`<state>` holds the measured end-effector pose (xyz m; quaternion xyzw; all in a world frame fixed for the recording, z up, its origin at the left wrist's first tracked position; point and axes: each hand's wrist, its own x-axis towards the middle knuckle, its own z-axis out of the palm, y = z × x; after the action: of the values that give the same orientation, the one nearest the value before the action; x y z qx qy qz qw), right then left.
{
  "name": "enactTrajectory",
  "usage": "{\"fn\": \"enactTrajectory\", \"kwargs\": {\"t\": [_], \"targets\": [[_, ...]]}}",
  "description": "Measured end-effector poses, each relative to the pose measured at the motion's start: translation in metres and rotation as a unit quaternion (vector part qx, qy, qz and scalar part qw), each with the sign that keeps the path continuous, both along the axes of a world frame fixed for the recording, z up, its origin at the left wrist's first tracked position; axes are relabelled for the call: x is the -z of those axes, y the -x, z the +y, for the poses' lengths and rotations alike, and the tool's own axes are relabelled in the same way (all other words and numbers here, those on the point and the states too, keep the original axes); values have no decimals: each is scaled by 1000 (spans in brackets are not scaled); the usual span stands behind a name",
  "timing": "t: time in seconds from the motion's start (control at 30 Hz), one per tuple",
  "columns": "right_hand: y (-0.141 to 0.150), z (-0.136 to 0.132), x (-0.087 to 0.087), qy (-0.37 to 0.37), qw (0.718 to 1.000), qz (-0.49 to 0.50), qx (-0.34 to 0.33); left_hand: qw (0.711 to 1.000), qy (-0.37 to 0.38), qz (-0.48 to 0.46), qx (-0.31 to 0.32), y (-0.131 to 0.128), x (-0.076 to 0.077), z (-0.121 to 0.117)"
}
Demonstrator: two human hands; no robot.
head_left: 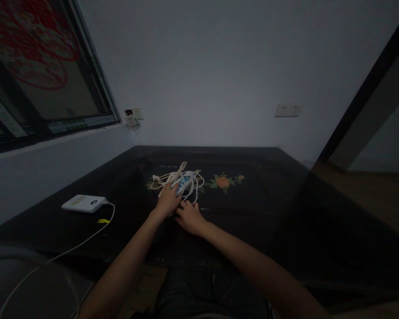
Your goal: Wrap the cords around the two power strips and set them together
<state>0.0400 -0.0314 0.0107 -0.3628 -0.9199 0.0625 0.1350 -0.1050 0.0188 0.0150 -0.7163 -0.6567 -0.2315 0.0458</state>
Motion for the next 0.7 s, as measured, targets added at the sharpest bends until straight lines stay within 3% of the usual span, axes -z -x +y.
{"fn": "enactTrajectory", "kwargs": {"t": [0.27,0.43,0.7], "targets": [[-34,-2,1,25,993,63,-93,999,4,-32,28,1,1,-3],[-56,-10,8,44,991,87,-96,999,47,22,-14,-12,-2,-14],[-44,-18,13,-1,994,57,-96,992,83,93,-7,-14,-1,-9]]}}
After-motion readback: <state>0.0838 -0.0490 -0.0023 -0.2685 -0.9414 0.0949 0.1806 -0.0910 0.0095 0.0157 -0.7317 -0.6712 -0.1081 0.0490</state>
